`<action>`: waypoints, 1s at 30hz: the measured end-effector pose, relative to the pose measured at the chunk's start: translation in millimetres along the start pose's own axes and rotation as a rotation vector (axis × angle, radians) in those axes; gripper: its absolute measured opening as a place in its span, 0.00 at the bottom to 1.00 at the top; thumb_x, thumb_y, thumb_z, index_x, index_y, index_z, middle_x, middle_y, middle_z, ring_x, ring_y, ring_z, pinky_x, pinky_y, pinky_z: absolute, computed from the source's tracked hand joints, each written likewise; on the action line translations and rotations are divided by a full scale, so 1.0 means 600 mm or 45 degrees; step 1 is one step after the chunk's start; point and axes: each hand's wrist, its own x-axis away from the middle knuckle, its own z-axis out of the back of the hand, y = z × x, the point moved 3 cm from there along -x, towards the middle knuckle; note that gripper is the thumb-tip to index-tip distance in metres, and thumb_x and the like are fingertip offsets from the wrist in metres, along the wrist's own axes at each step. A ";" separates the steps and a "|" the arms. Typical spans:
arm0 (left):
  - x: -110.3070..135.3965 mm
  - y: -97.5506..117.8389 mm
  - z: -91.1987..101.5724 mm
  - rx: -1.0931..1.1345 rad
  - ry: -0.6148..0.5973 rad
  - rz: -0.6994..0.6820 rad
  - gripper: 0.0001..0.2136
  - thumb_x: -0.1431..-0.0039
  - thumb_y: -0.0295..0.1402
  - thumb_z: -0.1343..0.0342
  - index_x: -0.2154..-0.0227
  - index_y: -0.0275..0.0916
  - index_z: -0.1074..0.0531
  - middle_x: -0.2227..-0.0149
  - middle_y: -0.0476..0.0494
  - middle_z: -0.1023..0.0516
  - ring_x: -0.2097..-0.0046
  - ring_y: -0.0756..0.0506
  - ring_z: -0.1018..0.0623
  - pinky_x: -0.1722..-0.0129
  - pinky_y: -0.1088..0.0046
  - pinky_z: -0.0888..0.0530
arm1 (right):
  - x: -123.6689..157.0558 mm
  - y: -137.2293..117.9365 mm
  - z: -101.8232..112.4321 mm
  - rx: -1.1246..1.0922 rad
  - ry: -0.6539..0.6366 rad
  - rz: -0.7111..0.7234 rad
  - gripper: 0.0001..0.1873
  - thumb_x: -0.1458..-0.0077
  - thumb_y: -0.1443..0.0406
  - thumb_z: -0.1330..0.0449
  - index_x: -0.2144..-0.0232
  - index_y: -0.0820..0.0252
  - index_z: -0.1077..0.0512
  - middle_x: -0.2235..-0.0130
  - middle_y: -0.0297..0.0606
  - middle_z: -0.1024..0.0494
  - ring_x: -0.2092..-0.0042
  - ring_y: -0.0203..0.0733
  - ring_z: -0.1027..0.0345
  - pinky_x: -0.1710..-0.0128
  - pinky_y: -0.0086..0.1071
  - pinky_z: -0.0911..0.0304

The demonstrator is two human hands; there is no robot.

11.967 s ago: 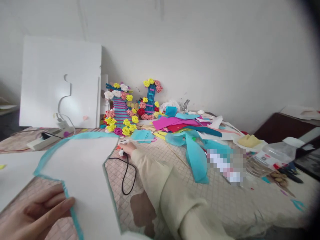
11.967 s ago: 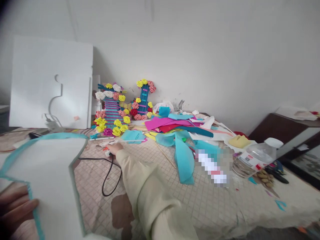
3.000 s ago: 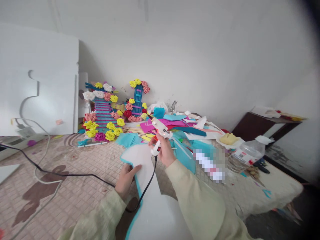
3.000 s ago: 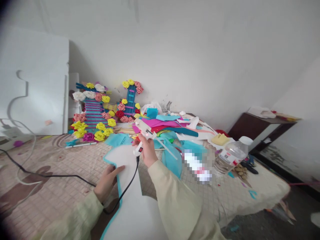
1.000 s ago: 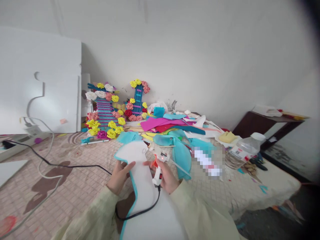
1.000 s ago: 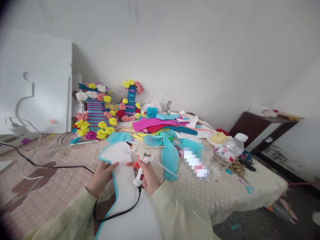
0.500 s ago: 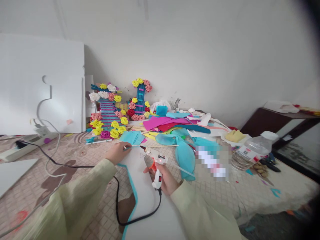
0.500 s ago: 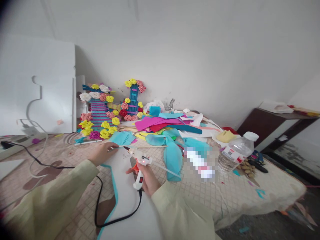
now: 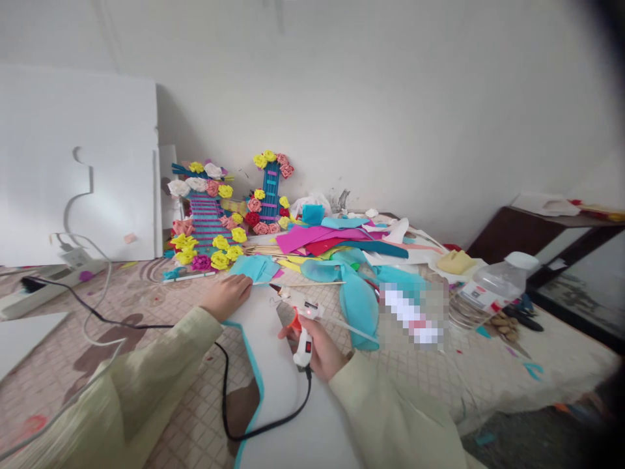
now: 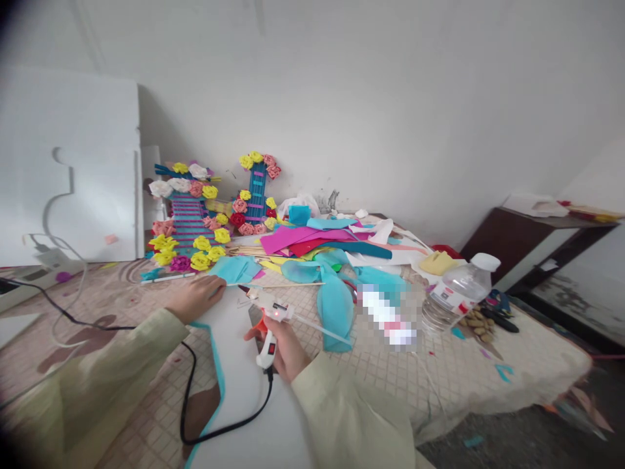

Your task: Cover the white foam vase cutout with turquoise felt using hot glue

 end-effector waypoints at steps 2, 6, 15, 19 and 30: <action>0.004 -0.003 0.002 -0.008 -0.002 -0.006 0.12 0.45 0.34 0.59 0.71 0.39 0.31 0.69 0.41 0.29 0.64 0.44 0.30 0.62 0.69 0.37 | 0.001 0.000 -0.001 -0.008 -0.001 -0.001 0.14 0.57 0.57 0.42 0.80 0.60 0.38 0.79 0.32 0.29 0.74 0.35 0.35 0.80 0.25 0.46; 0.012 -0.006 0.010 -0.010 0.008 0.026 0.13 0.45 0.35 0.60 0.69 0.39 0.31 0.69 0.40 0.28 0.64 0.44 0.30 0.63 0.68 0.37 | 0.001 -0.002 -0.001 -0.002 0.031 0.046 0.14 0.59 0.57 0.40 0.81 0.61 0.38 0.81 0.32 0.30 0.71 0.37 0.33 0.78 0.26 0.45; -0.017 0.000 -0.006 0.142 -0.136 -0.008 0.13 0.47 0.38 0.57 0.67 0.42 0.29 0.65 0.44 0.26 0.65 0.45 0.28 0.65 0.71 0.35 | -0.003 0.008 0.005 -0.055 -0.029 -0.027 0.13 0.56 0.57 0.42 0.81 0.61 0.37 0.77 0.35 0.27 0.72 0.36 0.33 0.77 0.25 0.42; -0.019 -0.002 -0.012 0.183 -0.143 -0.006 0.12 0.48 0.36 0.57 0.69 0.42 0.28 0.66 0.44 0.26 0.65 0.45 0.28 0.64 0.71 0.36 | -0.007 0.012 0.013 -0.035 0.001 -0.008 0.13 0.55 0.57 0.43 0.78 0.63 0.34 0.74 0.38 0.25 0.70 0.38 0.31 0.74 0.28 0.39; 0.012 -0.012 -0.002 0.402 -0.041 0.173 0.11 0.51 0.38 0.53 0.71 0.42 0.28 0.68 0.43 0.25 0.66 0.43 0.28 0.65 0.70 0.34 | 0.012 -0.058 0.027 0.208 0.192 0.403 0.10 0.57 0.63 0.41 0.70 0.62 0.32 0.78 0.35 0.26 0.85 0.30 0.41 0.87 0.23 0.50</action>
